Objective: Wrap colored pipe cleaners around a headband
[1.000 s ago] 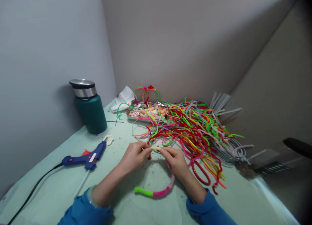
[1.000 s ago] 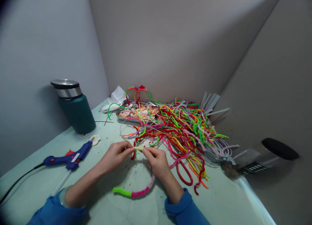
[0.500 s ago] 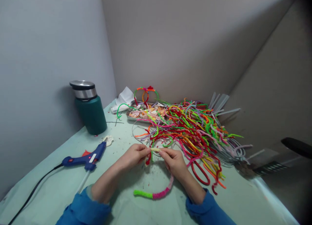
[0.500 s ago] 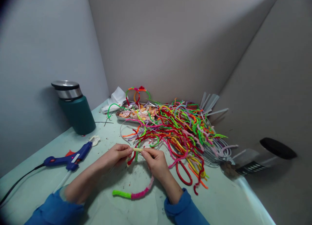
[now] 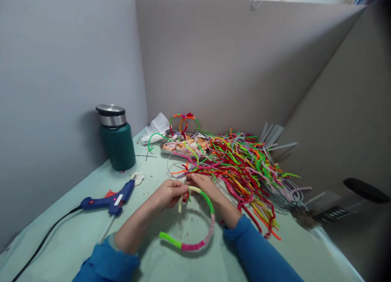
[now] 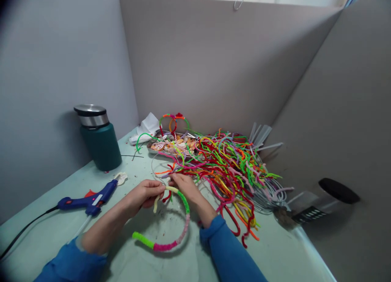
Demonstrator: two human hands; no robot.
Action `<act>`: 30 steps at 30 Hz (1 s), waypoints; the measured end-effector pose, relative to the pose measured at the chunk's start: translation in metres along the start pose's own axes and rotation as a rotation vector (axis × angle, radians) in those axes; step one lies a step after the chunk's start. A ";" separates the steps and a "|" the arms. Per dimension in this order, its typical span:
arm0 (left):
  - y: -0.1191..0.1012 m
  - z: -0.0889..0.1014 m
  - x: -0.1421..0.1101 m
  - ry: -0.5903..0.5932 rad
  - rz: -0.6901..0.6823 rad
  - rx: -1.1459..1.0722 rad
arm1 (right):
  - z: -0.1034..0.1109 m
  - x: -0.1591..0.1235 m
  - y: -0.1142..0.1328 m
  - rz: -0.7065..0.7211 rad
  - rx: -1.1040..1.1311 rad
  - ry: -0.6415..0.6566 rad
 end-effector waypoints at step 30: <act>-0.011 -0.003 0.003 -0.206 -0.289 0.625 | 0.030 -0.061 -0.026 -0.037 -0.098 -0.146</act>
Point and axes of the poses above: each hand's wrist, its own x-axis towards the middle knuckle, its own z-axis out of the back of the hand, y = z × x, the point moved 9 cm from there along x, towards the middle knuckle, and after that the axes turned 2 degrees about y, right-handed, at the moved point
